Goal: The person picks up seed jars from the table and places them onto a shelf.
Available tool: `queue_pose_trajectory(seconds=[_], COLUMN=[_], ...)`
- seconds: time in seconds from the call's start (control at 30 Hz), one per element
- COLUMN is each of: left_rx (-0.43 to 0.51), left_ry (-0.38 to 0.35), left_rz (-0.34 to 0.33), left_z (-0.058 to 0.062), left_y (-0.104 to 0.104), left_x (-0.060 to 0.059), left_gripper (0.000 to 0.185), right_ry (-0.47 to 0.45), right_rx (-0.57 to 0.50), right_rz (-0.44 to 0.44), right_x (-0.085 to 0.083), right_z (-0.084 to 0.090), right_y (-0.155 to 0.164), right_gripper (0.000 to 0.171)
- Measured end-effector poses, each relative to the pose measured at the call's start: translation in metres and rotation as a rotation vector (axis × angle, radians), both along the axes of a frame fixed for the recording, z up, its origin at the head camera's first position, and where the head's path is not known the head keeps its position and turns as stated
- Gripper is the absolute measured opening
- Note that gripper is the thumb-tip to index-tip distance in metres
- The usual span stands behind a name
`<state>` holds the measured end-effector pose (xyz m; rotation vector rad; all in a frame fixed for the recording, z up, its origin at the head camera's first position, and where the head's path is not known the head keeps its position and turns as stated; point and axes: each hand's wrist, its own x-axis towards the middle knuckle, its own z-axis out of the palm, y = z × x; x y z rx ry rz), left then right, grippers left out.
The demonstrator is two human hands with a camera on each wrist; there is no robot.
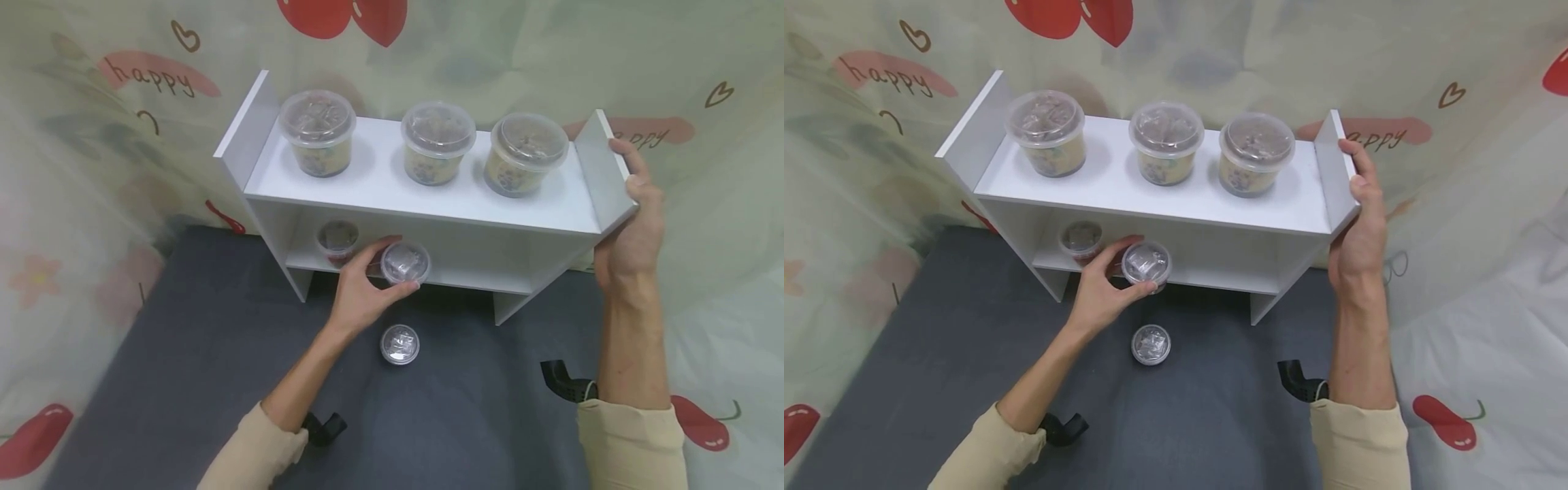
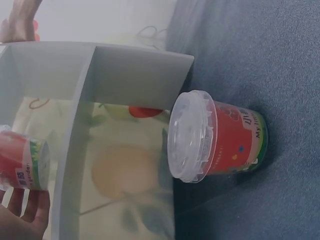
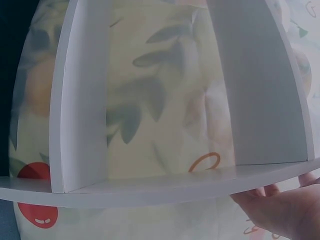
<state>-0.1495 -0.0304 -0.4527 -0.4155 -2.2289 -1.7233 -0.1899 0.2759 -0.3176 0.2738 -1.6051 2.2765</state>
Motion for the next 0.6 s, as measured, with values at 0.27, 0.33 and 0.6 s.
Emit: queue_pose_trajectory(seconds=[0.27, 0.33, 0.6], left_rx=[0.043, 0.047, 0.024], left_ry=[0.025, 0.018, -0.003], left_rz=[0.031, 0.041, 0.059], left_z=[-0.003, -0.002, -0.003], left_y=[0.009, 0.011, 0.017], left_x=[-0.01, -0.012, -0.018], left_gripper=[0.068, 0.068, 0.071], right_ry=[0.002, 0.003, 0.003], right_rx=[-0.024, -0.022, -0.02], right_rz=[0.016, 0.017, 0.019], right_x=[-0.001, 0.0, -0.001], right_z=[-0.001, -0.001, -0.001], right_y=[0.001, 0.001, 0.002], right_gripper=[0.051, 0.051, 0.051])
